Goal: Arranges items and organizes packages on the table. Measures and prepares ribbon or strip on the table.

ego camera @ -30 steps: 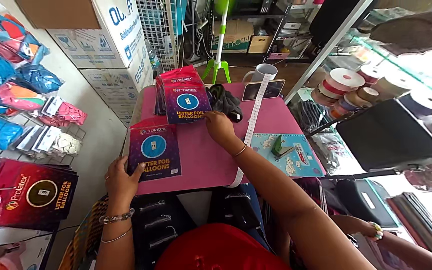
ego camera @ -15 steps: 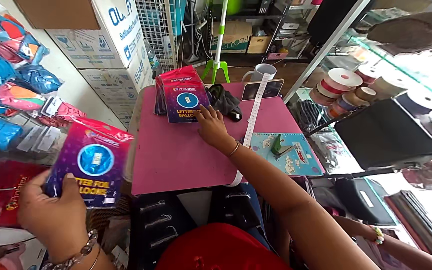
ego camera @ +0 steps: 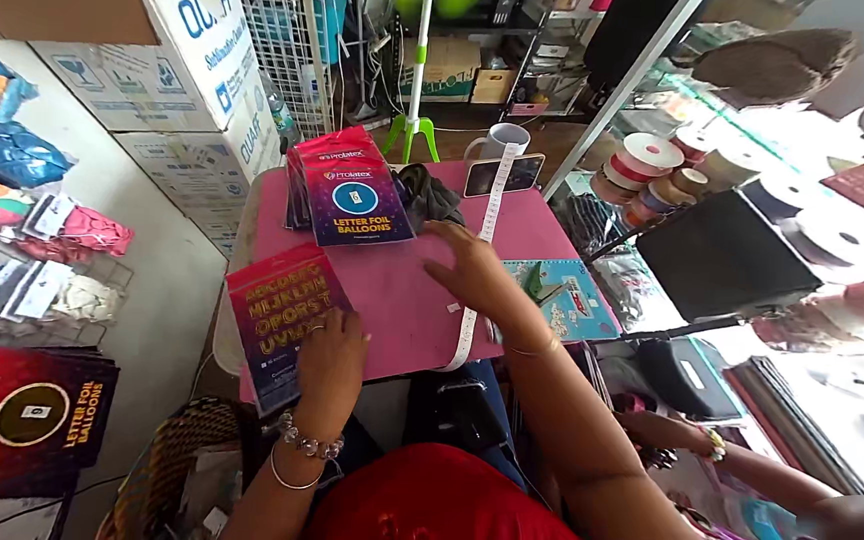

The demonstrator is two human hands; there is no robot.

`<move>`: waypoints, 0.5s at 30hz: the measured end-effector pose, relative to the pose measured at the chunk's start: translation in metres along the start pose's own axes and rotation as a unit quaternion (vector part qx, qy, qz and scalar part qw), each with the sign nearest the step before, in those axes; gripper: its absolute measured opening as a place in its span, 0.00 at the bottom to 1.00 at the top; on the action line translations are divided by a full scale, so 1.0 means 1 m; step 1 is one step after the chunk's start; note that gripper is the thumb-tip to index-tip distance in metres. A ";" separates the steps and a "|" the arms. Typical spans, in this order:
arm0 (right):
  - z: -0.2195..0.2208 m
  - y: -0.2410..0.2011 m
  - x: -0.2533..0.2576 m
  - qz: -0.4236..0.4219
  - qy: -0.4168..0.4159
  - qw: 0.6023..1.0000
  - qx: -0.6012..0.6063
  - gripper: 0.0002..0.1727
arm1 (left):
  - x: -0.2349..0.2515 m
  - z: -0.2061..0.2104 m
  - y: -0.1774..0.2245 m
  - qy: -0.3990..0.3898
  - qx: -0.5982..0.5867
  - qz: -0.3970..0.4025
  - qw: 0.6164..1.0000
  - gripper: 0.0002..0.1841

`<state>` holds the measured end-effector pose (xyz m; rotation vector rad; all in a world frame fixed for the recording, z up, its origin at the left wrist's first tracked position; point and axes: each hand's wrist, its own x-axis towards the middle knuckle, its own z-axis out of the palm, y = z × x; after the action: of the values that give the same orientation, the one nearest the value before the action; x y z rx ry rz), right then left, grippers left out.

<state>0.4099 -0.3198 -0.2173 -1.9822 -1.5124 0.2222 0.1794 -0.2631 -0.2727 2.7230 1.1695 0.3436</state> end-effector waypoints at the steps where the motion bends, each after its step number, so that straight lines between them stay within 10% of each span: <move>1: -0.014 0.009 -0.014 0.029 0.009 0.999 0.015 0.27 | 0.000 0.001 0.002 0.021 -0.018 0.018 0.999 0.23; 10: -0.046 0.057 -0.081 0.204 -0.073 0.976 0.025 0.19 | 0.033 0.015 0.086 -0.244 -0.196 0.132 0.940 0.32; 15: -0.034 0.062 -0.102 0.145 -0.102 0.982 0.064 0.16 | 0.037 0.033 0.100 -0.213 -0.255 0.144 0.932 0.16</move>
<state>0.4434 -0.4348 -0.2490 -2.1201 -1.2865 0.6461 0.2828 -0.3061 -0.2758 2.3302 0.4793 0.0630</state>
